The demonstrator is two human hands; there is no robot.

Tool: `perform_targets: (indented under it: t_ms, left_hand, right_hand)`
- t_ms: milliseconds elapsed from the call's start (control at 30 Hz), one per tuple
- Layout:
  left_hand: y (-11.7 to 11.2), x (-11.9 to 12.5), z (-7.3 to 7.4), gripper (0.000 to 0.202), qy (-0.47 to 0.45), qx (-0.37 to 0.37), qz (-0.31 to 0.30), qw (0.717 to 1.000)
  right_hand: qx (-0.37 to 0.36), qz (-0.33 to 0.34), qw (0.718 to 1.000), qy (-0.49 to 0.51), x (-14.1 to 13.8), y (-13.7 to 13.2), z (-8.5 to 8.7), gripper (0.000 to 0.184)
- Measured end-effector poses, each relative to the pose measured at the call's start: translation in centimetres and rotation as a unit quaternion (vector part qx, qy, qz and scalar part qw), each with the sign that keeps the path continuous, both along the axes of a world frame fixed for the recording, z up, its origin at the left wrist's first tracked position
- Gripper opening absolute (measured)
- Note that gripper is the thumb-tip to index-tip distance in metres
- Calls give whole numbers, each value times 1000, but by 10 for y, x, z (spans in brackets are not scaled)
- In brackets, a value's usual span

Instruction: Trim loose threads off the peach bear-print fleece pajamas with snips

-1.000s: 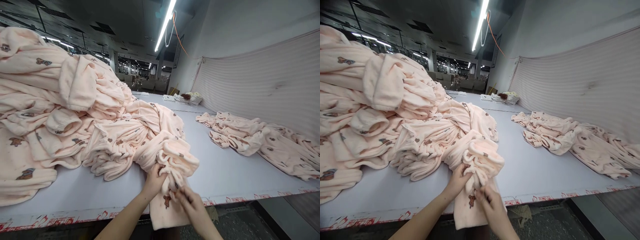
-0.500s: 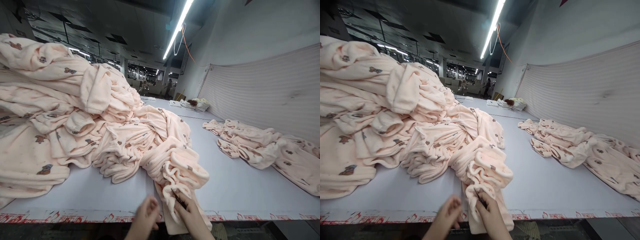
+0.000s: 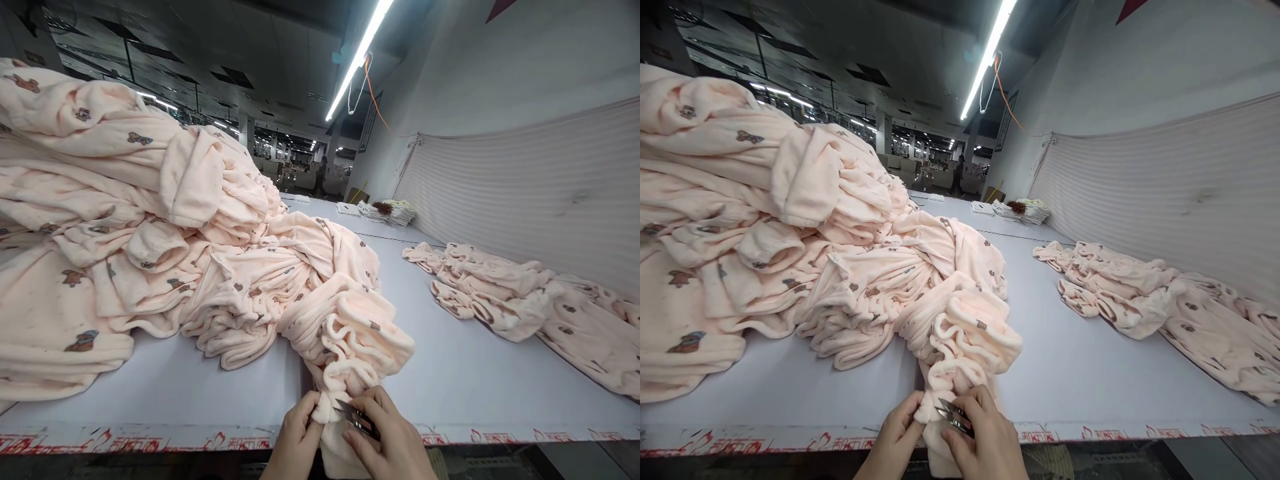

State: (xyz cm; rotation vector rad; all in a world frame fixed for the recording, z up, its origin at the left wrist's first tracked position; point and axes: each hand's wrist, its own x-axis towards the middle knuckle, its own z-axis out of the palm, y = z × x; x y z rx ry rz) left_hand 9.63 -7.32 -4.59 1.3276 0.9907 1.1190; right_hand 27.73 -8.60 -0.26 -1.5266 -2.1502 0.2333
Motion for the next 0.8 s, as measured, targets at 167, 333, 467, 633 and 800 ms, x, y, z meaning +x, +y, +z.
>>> perform_targets:
  t_ms: [167,333,467,633,800]
  left_hand:
    - [1,3,-4,20,7,-4,-5,1000]
    - [2,5,-6,19,13,-7,-16,1000]
    - [2,6,-12,18,2,-9,-24,1000]
    - [2,7,-13,18,-12,-11,-19,1000]
    - [1,8,-13,17,-21,-28,-16,999]
  right_hand:
    - [128,48,980,-148,0,-2,14,24]
    - [172,65,963,-195,-2,-3,7,25]
    - [186,41,967,-171,-7,0,2,29]
    - [181,34,967,-177,-6,3,10,27]
    - [122,-1,988,-95,1,0,3,31]
